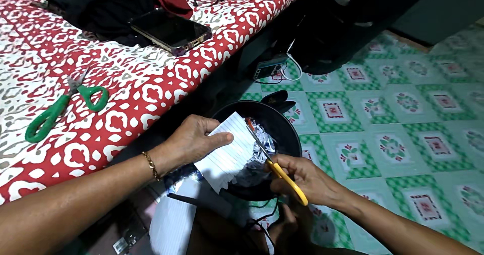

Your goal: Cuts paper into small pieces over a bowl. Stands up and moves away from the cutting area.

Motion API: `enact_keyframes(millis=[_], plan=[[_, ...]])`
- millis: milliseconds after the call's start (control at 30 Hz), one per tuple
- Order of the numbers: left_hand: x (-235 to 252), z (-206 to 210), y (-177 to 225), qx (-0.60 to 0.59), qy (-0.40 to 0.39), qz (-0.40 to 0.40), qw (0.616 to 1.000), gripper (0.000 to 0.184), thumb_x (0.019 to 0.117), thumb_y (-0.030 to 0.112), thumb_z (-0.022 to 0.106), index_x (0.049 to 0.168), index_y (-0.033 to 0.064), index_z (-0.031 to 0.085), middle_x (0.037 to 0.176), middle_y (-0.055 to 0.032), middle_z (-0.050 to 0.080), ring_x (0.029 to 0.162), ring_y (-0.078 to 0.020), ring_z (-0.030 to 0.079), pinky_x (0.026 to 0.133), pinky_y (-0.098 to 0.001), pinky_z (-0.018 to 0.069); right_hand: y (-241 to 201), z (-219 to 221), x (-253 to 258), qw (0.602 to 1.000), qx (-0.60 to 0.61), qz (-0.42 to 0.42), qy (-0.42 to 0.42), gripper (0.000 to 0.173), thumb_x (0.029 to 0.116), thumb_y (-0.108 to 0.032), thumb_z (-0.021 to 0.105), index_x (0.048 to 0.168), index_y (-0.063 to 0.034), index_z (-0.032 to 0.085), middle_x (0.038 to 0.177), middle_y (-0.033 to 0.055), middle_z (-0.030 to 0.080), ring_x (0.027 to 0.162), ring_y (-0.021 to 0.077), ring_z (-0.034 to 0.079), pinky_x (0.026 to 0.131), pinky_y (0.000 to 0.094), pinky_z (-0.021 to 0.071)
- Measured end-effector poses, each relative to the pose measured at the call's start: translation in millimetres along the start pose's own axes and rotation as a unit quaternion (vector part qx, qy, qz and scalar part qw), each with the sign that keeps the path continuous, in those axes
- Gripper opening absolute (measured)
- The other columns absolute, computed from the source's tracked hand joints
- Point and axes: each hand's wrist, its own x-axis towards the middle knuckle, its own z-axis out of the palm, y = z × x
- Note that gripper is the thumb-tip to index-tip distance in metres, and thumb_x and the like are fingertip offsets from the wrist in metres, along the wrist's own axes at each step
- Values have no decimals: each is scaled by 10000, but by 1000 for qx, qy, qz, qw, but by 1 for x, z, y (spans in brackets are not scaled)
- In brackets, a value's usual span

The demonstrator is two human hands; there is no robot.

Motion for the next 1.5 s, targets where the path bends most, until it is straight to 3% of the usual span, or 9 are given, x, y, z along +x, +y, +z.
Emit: enact_keyframes(millis=[333,533,767,900,1033,1200,1333,1500], plan=[[0,0,1,-7,-10,-3,1000,156,967,72,676,815,61,706,630,18,670,529,0,616,505,-144,506,0,2,1,1000,0,8,6,203,877,-237,723,1002,-97,647,644,-182,532,561,-122,501,529,75,416],[1,0,0,-16,-12,0,1000,203,989,97,653,791,72,694,623,19,666,524,3,611,495,-141,496,8,5,1,997,-20,-50,55,227,849,-232,761,956,-53,674,626,-159,543,549,-125,494,524,65,418],[-1,0,-1,6,-43,26,999,218,977,59,655,761,62,686,597,38,635,515,30,577,493,-122,463,4,7,3,998,-41,-31,32,278,867,-267,750,981,-30,661,647,-146,516,574,-127,450,544,67,370],[-1,-1,0,2,-46,18,999,224,985,64,644,766,65,690,600,39,639,514,30,577,493,-124,467,5,10,4,997,-33,-52,55,232,860,-235,750,943,-33,672,616,-149,509,546,-127,458,522,62,385],[-1,-1,0,12,-54,14,998,209,975,58,656,770,62,697,610,40,644,526,32,582,505,-125,469,1,11,4,998,-38,-34,36,255,878,-244,743,981,-26,661,647,-131,529,570,-113,475,546,77,402],[-2,-1,0,22,-62,12,998,191,969,55,663,786,63,713,618,49,648,541,40,585,516,-121,470,2,11,6,995,-59,-58,48,272,876,-270,747,944,-19,669,619,-137,486,552,-124,420,529,66,349],[-1,-1,-1,16,-67,6,998,199,972,58,661,780,63,713,619,45,650,538,39,585,514,-122,471,-1,13,6,998,-33,-41,37,206,882,-215,741,950,-39,660,630,-139,525,549,-116,475,529,70,401],[0,-2,0,36,-96,-5,995,245,966,70,671,722,81,685,573,70,588,507,48,516,486,-119,401,-4,13,8,998,-51,-36,11,318,906,-309,723,998,-11,662,668,-99,535,583,-104,449,551,82,365]])
